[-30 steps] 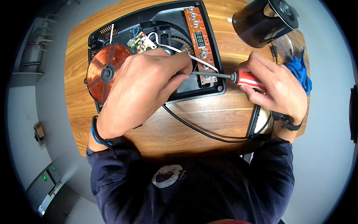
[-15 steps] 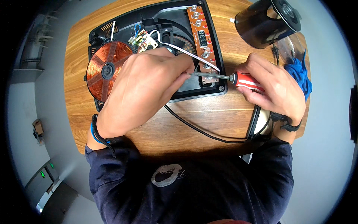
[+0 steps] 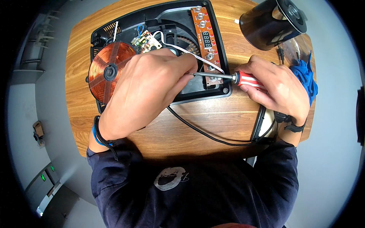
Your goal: The person works on the internal electronics of a disassembled appliance, connecting wires to a circuit board and securing components with a screwdriver. They manipulate a copper coil, a fan, and a control board, then reposition the copper coil and fan assembly within the housing.
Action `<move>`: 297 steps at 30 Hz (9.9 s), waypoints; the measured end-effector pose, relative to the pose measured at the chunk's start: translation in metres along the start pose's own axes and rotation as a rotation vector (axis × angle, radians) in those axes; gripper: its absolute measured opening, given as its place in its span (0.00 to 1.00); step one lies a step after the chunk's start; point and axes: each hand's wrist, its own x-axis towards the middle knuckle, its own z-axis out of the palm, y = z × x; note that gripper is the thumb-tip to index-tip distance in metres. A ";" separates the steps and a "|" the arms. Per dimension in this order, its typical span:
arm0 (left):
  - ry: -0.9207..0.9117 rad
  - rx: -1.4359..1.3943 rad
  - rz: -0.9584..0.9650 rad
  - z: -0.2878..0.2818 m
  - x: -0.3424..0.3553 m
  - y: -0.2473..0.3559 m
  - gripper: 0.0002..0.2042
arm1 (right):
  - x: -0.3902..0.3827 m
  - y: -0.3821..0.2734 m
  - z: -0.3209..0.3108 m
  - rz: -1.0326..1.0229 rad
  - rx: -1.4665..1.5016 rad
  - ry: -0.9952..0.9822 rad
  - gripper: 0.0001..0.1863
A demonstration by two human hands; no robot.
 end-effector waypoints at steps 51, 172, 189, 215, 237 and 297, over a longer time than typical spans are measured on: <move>-0.275 0.328 0.362 0.035 -0.027 0.000 0.26 | -0.029 -0.024 -0.047 0.201 -0.229 -0.119 0.14; -0.310 0.398 0.365 0.033 -0.037 -0.008 0.27 | 0.032 -0.072 -0.081 -0.056 -0.248 0.037 0.31; -0.284 0.341 0.406 0.036 -0.039 -0.013 0.26 | 0.028 -0.058 -0.086 -0.102 -0.162 -0.019 0.27; -0.273 0.330 0.383 0.039 -0.040 -0.013 0.27 | 0.019 -0.079 -0.078 0.133 -0.331 0.033 0.29; -0.310 0.364 0.386 0.035 -0.036 -0.009 0.27 | 0.023 -0.065 -0.081 -0.101 -0.232 0.019 0.24; -0.471 0.395 0.199 0.022 -0.016 0.019 0.37 | -0.022 0.055 0.030 0.135 0.130 -0.124 0.18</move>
